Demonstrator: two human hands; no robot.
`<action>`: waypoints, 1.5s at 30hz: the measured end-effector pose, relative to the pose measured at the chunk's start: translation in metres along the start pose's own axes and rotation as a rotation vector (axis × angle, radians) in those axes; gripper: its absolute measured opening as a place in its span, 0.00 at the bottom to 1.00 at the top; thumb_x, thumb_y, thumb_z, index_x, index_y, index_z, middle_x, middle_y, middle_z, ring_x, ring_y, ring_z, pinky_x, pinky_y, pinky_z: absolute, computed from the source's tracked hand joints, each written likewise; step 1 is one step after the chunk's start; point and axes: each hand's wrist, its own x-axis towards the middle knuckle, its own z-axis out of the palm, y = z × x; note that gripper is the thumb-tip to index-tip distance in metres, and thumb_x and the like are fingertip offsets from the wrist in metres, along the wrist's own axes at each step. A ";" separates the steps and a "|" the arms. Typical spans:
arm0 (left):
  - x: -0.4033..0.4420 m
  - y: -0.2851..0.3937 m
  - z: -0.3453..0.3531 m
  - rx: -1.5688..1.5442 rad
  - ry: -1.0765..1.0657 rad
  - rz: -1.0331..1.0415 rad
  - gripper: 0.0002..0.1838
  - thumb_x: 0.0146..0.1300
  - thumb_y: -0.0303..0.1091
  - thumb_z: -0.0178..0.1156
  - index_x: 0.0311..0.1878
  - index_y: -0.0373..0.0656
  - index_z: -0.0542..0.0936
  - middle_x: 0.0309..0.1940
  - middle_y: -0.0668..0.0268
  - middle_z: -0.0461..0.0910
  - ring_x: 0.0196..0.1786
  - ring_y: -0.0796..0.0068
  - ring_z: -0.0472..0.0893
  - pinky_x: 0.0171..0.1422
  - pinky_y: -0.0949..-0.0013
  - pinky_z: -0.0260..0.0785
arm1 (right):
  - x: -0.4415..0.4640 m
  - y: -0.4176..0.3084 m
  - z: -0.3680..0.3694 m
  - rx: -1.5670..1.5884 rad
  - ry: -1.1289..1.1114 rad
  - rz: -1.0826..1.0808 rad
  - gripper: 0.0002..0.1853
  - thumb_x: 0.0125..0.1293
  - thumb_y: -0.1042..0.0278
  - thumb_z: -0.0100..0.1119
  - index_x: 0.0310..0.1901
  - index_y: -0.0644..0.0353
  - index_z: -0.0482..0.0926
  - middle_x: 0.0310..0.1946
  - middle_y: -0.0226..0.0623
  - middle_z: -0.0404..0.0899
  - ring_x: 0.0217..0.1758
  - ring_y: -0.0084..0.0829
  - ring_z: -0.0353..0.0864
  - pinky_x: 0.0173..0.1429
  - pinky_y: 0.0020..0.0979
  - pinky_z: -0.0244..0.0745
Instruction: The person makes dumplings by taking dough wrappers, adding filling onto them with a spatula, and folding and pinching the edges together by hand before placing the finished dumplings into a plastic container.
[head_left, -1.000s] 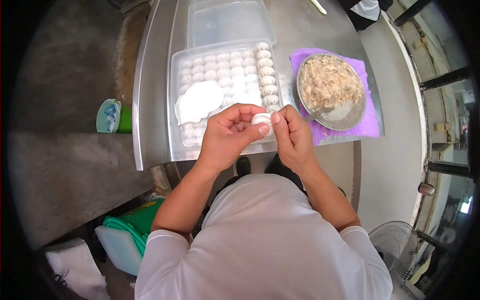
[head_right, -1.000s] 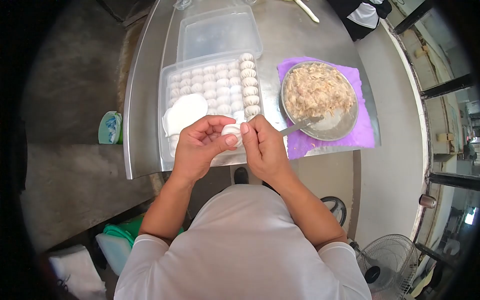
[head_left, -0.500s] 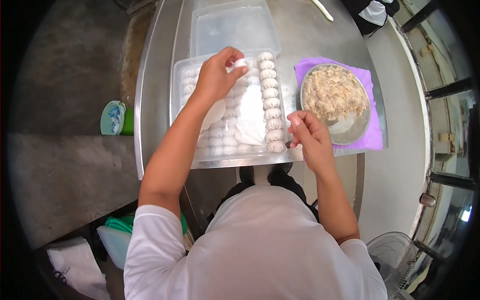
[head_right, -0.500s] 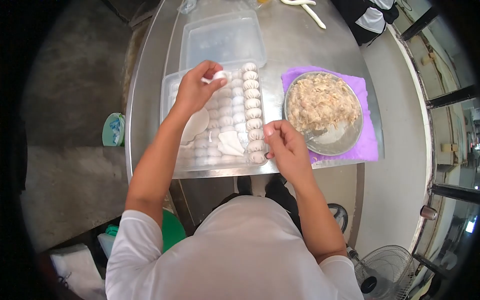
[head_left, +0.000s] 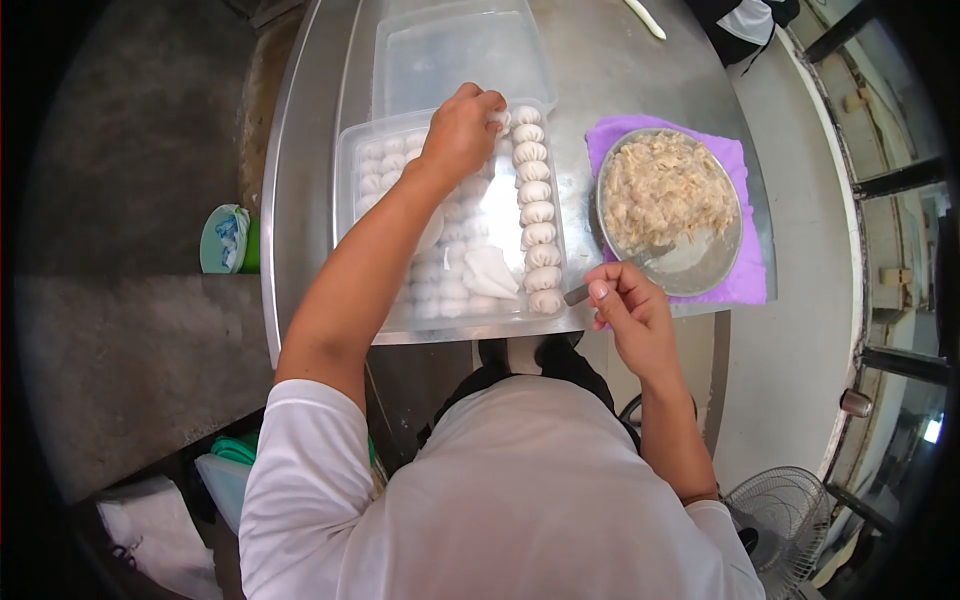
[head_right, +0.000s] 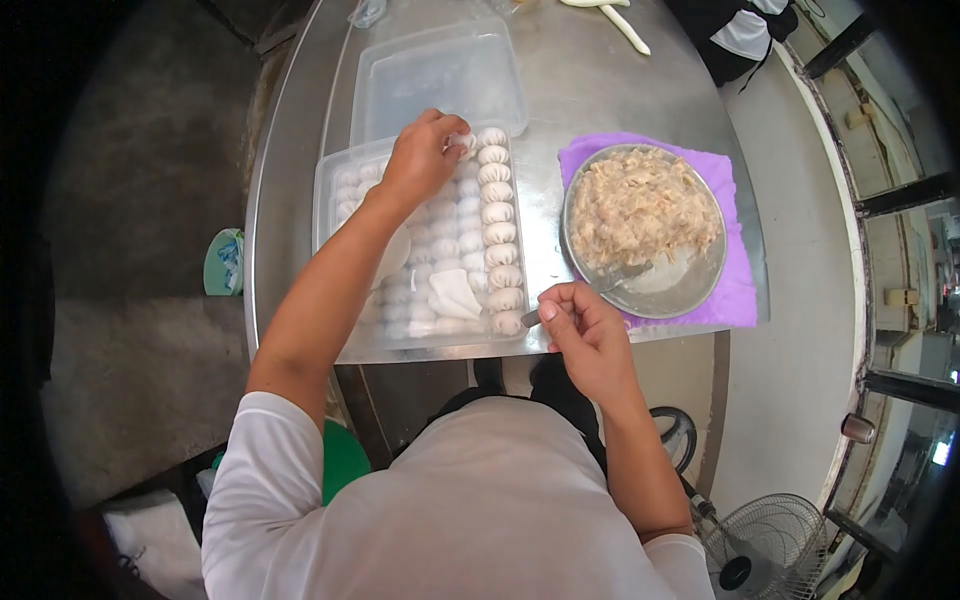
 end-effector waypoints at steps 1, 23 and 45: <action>-0.002 0.001 0.001 0.002 0.001 0.001 0.14 0.60 0.24 0.68 0.50 0.42 0.85 0.44 0.56 0.81 0.43 0.57 0.82 0.52 0.58 0.75 | 0.000 -0.001 0.000 -0.004 0.005 0.002 0.10 0.76 0.64 0.59 0.47 0.63 0.79 0.30 0.22 0.75 0.31 0.12 0.70 0.35 0.19 0.69; -0.196 0.026 -0.086 -0.794 0.028 -0.523 0.12 0.67 0.28 0.67 0.52 0.35 0.84 0.38 0.69 0.83 0.40 0.84 0.79 0.47 0.76 0.75 | 0.104 0.010 0.106 -1.449 -0.338 -0.357 0.06 0.60 0.74 0.60 0.38 0.64 0.83 0.35 0.52 0.85 0.43 0.53 0.85 0.49 0.48 0.80; -0.198 0.050 -0.067 -1.277 -0.049 -0.567 0.10 0.68 0.32 0.67 0.48 0.40 0.81 0.38 0.67 0.84 0.38 0.80 0.81 0.44 0.74 0.75 | 0.044 -0.022 0.088 0.339 -0.333 -0.055 0.04 0.71 0.76 0.59 0.43 0.59 0.73 0.38 0.26 0.77 0.40 0.18 0.78 0.45 0.26 0.78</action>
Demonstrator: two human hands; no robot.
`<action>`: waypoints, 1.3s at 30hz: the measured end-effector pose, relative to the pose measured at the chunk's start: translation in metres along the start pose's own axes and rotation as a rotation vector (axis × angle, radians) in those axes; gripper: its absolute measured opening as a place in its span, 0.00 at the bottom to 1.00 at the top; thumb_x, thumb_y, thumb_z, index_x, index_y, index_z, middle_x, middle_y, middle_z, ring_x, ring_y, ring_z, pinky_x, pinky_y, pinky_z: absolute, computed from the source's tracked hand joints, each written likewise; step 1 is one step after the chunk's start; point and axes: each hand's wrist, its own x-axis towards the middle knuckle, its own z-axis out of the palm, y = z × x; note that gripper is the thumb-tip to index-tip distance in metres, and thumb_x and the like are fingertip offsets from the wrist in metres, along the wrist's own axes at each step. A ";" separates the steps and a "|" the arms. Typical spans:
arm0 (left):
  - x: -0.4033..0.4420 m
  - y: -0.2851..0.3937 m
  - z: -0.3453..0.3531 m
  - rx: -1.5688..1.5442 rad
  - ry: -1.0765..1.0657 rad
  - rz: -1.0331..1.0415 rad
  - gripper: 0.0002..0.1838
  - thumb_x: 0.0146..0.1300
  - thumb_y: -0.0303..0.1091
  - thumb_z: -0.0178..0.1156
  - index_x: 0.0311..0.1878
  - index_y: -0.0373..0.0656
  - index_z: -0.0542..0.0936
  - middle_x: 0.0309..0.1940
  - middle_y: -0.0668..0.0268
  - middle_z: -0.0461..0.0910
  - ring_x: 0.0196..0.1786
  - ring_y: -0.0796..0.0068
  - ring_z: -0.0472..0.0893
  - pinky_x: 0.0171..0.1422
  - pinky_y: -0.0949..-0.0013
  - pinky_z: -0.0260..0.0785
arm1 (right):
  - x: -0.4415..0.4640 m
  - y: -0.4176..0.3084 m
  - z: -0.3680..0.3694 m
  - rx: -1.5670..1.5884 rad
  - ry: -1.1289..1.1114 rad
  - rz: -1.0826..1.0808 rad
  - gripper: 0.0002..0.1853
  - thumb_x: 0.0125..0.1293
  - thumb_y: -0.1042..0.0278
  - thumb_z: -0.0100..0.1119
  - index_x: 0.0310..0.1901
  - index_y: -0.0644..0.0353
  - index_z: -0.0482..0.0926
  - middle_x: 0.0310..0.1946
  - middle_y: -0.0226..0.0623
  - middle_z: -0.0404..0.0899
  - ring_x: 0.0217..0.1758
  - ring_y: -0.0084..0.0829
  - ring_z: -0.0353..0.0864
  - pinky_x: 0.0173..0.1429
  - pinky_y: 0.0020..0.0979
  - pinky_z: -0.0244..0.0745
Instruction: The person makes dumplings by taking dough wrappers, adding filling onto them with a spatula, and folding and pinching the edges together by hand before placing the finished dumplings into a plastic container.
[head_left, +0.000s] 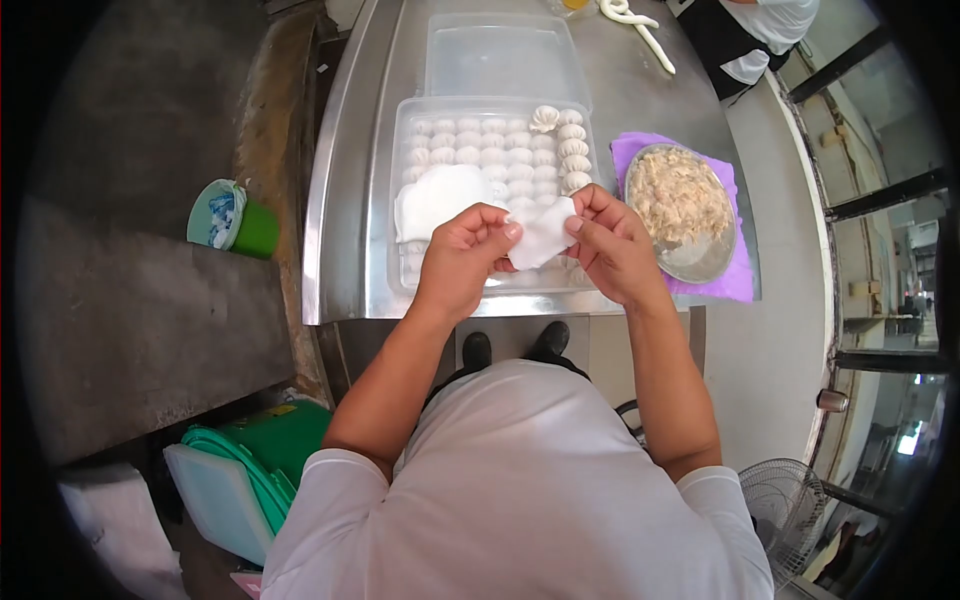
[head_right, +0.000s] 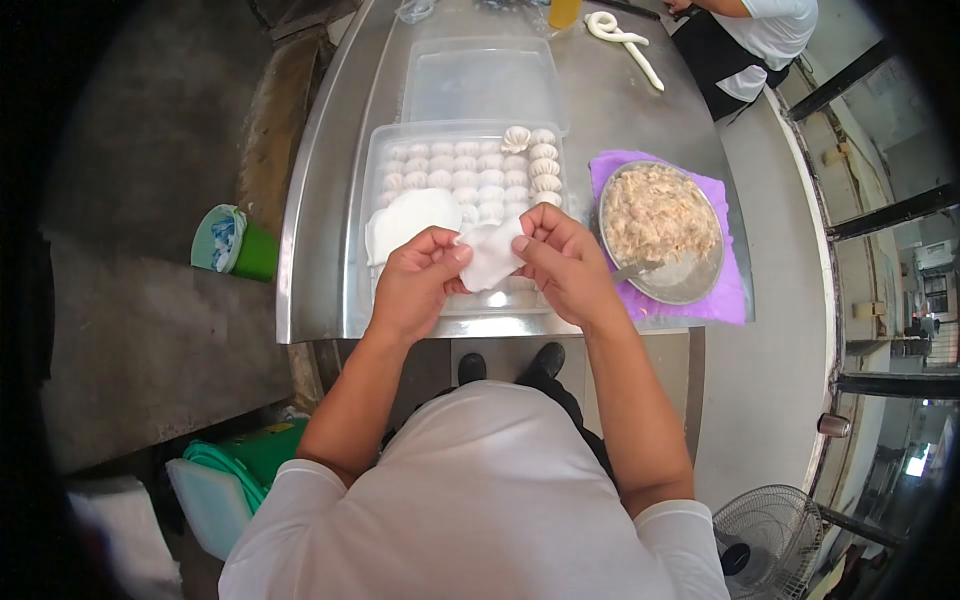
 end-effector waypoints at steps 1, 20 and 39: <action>0.001 -0.005 -0.002 -0.281 -0.037 -0.034 0.10 0.70 0.31 0.64 0.50 0.39 0.79 0.41 0.66 0.84 0.41 0.78 0.82 0.47 0.70 0.76 | -0.001 0.001 0.001 -0.002 0.001 -0.002 0.04 0.71 0.76 0.59 0.43 0.59 0.73 0.38 0.26 0.77 0.40 0.18 0.78 0.45 0.26 0.78; 0.005 0.016 0.000 0.137 0.116 0.197 0.09 0.69 0.26 0.64 0.50 0.38 0.80 0.42 0.68 0.82 0.44 0.82 0.79 0.49 0.77 0.73 | -0.006 0.013 0.025 -0.027 0.368 0.193 0.16 0.74 0.55 0.63 0.49 0.61 0.75 0.42 0.35 0.78 0.39 0.22 0.77 0.35 0.25 0.76; -0.008 0.027 0.061 0.217 -0.204 0.008 0.12 0.64 0.29 0.71 0.45 0.37 0.78 0.30 0.67 0.81 0.28 0.85 0.79 0.30 0.79 0.73 | -0.069 0.007 -0.030 0.606 0.082 0.061 0.25 0.76 0.68 0.53 0.70 0.69 0.65 0.63 0.50 0.76 0.65 0.42 0.79 0.68 0.46 0.75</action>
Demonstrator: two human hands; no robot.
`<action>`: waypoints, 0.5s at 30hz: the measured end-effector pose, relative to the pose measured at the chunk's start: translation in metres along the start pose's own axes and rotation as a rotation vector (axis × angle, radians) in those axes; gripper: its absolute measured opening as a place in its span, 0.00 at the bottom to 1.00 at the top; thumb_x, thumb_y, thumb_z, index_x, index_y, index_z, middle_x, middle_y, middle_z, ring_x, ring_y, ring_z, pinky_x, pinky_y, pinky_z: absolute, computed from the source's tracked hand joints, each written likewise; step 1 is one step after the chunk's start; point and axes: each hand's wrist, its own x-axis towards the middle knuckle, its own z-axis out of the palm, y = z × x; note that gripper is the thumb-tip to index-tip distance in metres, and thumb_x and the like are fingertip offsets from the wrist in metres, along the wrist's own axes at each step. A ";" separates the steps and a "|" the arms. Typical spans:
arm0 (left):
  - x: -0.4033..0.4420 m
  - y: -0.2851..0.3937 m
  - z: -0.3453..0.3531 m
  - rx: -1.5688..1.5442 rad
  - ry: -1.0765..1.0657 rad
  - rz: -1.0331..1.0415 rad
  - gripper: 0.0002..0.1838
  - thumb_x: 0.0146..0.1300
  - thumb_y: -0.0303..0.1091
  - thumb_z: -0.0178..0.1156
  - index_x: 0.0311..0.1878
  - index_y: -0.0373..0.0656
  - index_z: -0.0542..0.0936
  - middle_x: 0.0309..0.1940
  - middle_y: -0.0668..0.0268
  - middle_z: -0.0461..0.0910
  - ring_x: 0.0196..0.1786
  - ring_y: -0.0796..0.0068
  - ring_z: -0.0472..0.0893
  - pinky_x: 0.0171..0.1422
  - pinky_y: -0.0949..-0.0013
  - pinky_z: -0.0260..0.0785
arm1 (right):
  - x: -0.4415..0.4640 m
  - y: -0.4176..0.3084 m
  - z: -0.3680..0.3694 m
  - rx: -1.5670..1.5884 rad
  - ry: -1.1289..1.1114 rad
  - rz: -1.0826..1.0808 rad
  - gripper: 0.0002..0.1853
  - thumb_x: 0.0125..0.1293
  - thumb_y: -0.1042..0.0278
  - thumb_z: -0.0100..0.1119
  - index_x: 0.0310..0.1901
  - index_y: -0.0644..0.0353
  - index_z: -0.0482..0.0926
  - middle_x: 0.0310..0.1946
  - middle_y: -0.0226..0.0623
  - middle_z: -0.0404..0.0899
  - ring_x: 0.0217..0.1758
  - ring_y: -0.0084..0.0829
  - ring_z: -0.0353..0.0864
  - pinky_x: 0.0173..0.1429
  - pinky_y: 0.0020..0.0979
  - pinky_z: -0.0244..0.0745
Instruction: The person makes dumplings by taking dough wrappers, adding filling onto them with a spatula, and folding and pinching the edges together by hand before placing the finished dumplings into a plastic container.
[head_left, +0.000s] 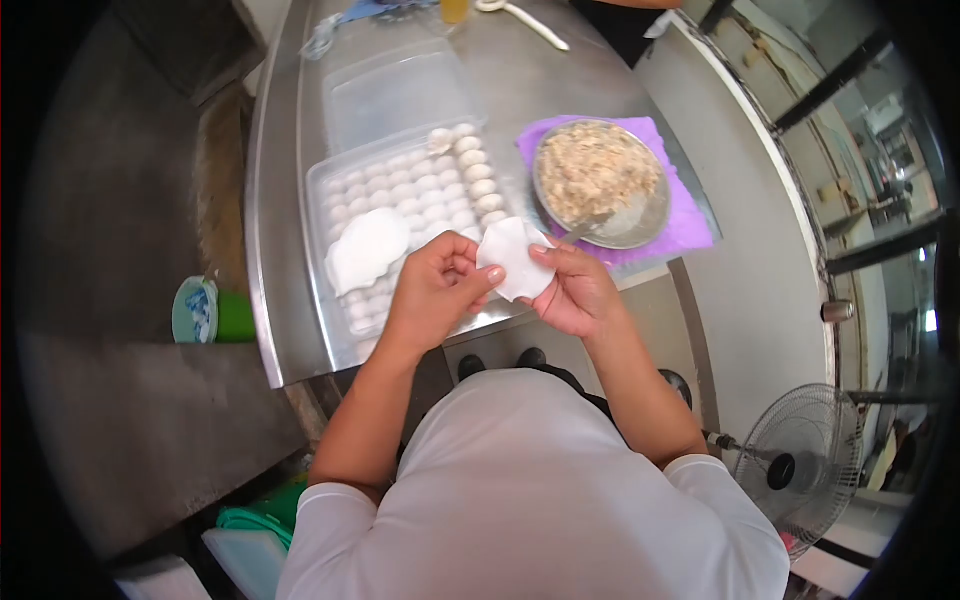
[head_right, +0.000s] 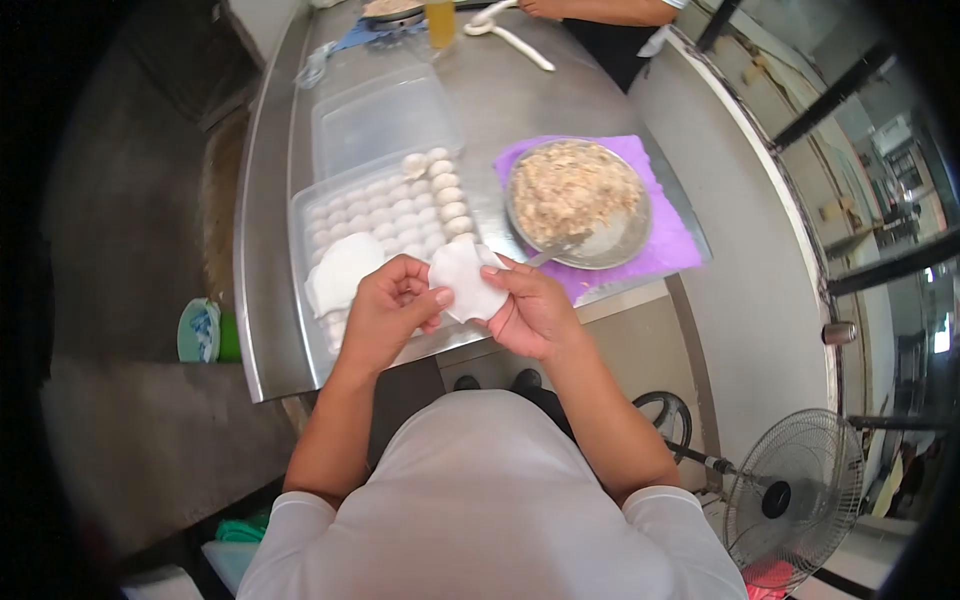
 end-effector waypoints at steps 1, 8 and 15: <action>0.005 0.003 0.005 0.071 -0.018 -0.015 0.11 0.64 0.30 0.71 0.44 0.38 0.79 0.29 0.68 0.81 0.27 0.85 0.79 0.31 0.79 0.73 | -0.011 -0.008 -0.008 0.009 0.004 -0.025 0.25 0.76 0.68 0.53 0.70 0.69 0.65 0.63 0.50 0.76 0.65 0.42 0.79 0.68 0.46 0.75; 0.059 0.018 0.111 1.254 -0.256 0.315 0.20 0.68 0.31 0.61 0.61 0.36 0.75 0.52 0.48 0.80 0.57 0.49 0.80 0.62 0.52 0.72 | -0.092 -0.062 -0.084 0.064 0.175 -0.190 0.24 0.79 0.61 0.50 0.69 0.68 0.67 0.64 0.47 0.77 0.66 0.43 0.79 0.68 0.48 0.75; 0.096 -0.025 0.151 1.537 -0.364 0.091 0.24 0.62 0.21 0.53 0.63 0.36 0.75 0.48 0.45 0.81 0.51 0.45 0.83 0.56 0.50 0.76 | -0.128 -0.093 -0.137 0.041 0.382 -0.298 0.25 0.81 0.52 0.45 0.66 0.65 0.71 0.63 0.45 0.79 0.64 0.40 0.81 0.65 0.43 0.78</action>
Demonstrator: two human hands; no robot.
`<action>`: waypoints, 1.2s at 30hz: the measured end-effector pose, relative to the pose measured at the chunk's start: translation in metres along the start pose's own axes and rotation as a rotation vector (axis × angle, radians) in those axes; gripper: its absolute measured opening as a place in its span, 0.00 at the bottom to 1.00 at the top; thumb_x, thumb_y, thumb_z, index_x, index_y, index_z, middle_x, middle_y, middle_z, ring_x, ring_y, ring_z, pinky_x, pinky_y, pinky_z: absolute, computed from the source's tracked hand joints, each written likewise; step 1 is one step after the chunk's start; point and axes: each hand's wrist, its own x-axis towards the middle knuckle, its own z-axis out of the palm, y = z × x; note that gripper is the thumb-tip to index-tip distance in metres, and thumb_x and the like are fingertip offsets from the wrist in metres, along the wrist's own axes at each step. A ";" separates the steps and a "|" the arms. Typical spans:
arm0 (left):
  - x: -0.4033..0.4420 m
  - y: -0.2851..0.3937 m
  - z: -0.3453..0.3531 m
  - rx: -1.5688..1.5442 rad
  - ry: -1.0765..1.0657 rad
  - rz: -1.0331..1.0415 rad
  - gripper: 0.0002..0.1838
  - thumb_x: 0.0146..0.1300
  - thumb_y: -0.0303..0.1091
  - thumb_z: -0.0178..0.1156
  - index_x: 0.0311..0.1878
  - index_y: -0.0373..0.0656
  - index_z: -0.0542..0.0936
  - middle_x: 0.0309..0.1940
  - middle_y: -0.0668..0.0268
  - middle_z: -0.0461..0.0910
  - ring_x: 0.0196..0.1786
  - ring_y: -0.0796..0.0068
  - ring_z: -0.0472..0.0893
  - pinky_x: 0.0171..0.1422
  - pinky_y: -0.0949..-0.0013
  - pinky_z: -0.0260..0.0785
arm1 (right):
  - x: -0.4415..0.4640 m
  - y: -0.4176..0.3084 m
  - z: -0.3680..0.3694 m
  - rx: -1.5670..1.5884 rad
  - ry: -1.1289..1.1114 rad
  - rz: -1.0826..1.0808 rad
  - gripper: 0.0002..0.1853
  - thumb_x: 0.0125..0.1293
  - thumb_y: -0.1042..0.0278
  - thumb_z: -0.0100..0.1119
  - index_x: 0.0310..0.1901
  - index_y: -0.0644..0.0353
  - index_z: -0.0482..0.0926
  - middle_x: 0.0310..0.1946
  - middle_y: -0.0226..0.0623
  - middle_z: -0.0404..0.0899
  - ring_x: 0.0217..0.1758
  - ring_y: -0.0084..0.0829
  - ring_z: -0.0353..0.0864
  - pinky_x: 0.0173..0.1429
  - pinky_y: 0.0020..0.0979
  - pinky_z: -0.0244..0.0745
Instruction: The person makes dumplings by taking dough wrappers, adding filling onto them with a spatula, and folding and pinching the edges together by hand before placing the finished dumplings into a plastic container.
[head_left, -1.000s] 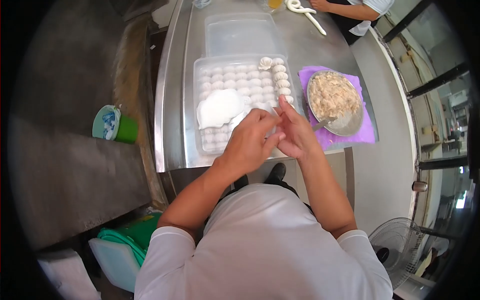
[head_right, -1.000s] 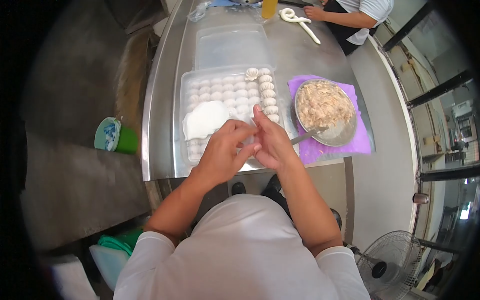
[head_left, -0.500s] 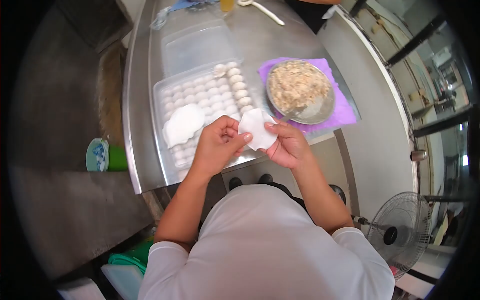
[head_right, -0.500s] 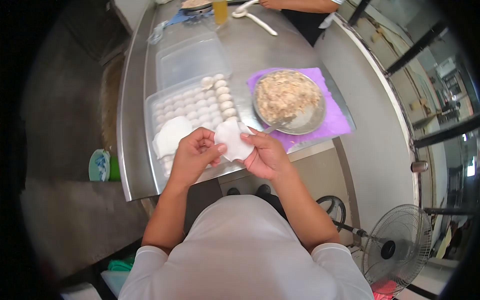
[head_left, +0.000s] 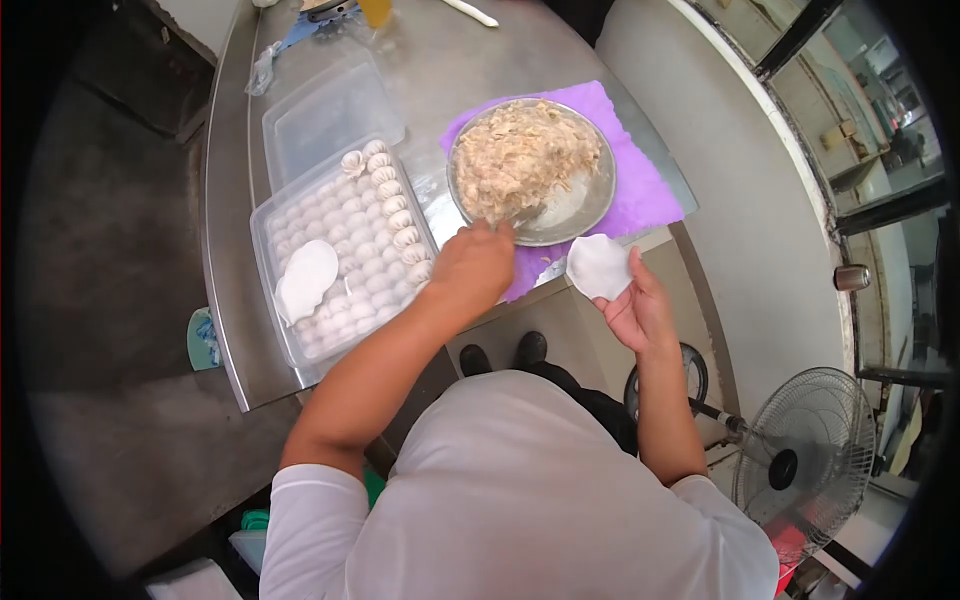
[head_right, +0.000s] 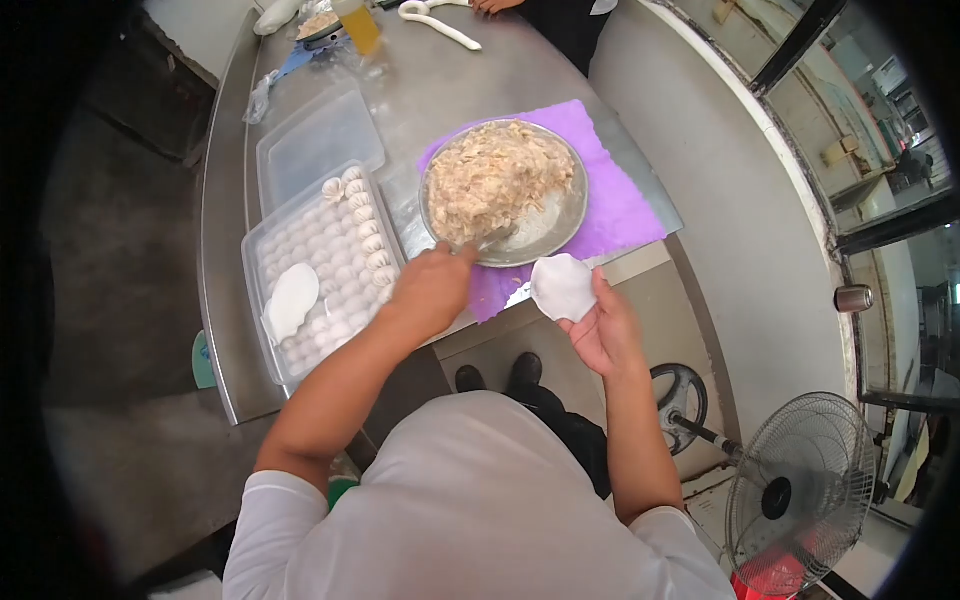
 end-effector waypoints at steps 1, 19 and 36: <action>-0.008 -0.001 -0.015 0.005 -0.014 -0.005 0.24 0.62 0.21 0.53 0.63 0.36 0.75 0.48 0.45 0.81 0.51 0.45 0.83 0.56 0.50 0.76 | -0.002 -0.002 -0.004 0.015 0.027 0.003 0.25 0.82 0.52 0.44 0.66 0.65 0.71 0.63 0.45 0.79 0.64 0.39 0.81 0.65 0.43 0.78; -0.008 -0.005 -0.023 -0.027 0.041 -0.091 0.29 0.56 0.16 0.51 0.63 0.41 0.80 0.43 0.45 0.83 0.48 0.46 0.83 0.55 0.49 0.75 | 0.025 -0.006 -0.040 0.049 0.089 0.020 0.21 0.79 0.60 0.49 0.65 0.65 0.71 0.62 0.43 0.80 0.65 0.40 0.80 0.66 0.47 0.76; -0.007 -0.015 -0.030 -0.154 -0.013 0.046 0.26 0.54 0.14 0.54 0.56 0.39 0.84 0.36 0.46 0.84 0.41 0.46 0.85 0.49 0.51 0.77 | 0.036 -0.005 -0.026 0.040 0.088 0.068 0.21 0.81 0.58 0.47 0.65 0.65 0.70 0.62 0.42 0.78 0.67 0.40 0.77 0.70 0.50 0.69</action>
